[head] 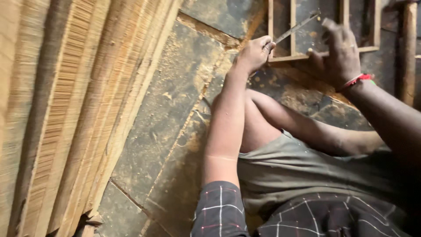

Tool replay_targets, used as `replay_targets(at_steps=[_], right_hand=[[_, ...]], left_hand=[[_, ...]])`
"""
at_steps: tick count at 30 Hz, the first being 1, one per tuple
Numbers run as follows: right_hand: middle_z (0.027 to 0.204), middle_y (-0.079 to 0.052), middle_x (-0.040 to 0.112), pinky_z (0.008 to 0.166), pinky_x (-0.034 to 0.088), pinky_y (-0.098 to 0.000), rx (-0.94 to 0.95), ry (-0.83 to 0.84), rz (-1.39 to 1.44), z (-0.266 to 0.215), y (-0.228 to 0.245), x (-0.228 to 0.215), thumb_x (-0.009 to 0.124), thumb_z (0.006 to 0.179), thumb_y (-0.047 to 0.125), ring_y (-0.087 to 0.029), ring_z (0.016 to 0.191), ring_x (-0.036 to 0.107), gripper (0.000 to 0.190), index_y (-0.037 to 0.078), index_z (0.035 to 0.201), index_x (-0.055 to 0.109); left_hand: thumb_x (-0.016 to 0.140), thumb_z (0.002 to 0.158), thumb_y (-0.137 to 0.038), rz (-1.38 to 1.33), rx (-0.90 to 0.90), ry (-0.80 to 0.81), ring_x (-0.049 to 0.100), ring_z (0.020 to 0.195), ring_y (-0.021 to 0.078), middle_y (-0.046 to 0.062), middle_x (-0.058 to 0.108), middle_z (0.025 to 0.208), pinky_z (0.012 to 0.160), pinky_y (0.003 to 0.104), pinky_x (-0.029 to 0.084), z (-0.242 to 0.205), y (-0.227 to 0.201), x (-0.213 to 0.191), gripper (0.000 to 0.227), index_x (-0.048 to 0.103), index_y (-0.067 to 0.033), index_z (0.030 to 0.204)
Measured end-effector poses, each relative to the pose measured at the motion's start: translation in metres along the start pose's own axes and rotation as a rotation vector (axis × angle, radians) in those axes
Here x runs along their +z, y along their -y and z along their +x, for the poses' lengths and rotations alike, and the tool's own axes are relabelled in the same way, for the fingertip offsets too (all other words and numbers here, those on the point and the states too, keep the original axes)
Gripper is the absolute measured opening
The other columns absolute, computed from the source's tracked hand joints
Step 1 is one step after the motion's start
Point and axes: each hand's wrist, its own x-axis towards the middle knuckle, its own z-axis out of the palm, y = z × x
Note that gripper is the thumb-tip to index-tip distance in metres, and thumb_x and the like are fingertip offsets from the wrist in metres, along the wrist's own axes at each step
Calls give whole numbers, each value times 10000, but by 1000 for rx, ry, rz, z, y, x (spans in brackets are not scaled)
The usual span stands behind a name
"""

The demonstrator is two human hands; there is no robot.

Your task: The person is assembling a wooden frame by measuring dimensions and aligning pieces of wood, using a measuring tape while sitting on the floor.

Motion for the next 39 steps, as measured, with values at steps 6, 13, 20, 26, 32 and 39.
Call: replay_targets(at_steps=[6,13,20,26,32,39], right_hand=[[1083,-138,685,913,496,-483,-39,269,-260,1,-6,36,776,879,413,-367,1063,611,270,162,978,793],[1026,-71,707,878,500,-443,-8,291,-204,9,-11,46,721,898,355,-317,1008,631,166,209,903,799],[936,31,726,956,516,-361,-338,388,-182,27,-13,42,695,886,302,-187,1012,653,137,189,894,774],[909,29,701,941,518,-343,-413,467,-125,42,-9,30,720,867,306,-176,979,648,140,186,927,760],[921,-42,669,899,526,-383,-341,487,-102,45,10,16,746,798,297,-247,956,643,174,154,893,715],[1106,-119,668,916,523,-425,-221,269,-43,23,6,24,721,904,227,-334,1025,632,315,81,1181,696]], left_hand=[[681,914,-558,166,-225,57,703,721,331,160,717,779,659,464,521,-2,8,-9,474,677,-84,908],[707,866,-553,113,-361,342,748,797,351,200,751,856,745,467,583,12,20,17,501,758,-57,922],[702,907,-557,193,-198,381,721,890,391,234,729,931,829,467,566,21,24,23,529,763,-36,968],[718,872,-526,140,-285,367,721,930,379,209,741,971,839,474,563,13,16,21,465,774,-77,978],[695,898,-519,163,-283,399,719,933,380,209,738,966,842,479,561,12,3,10,448,790,-88,975],[672,930,-514,154,-301,457,737,825,347,198,747,878,783,467,573,16,-6,1,468,777,-60,975]])
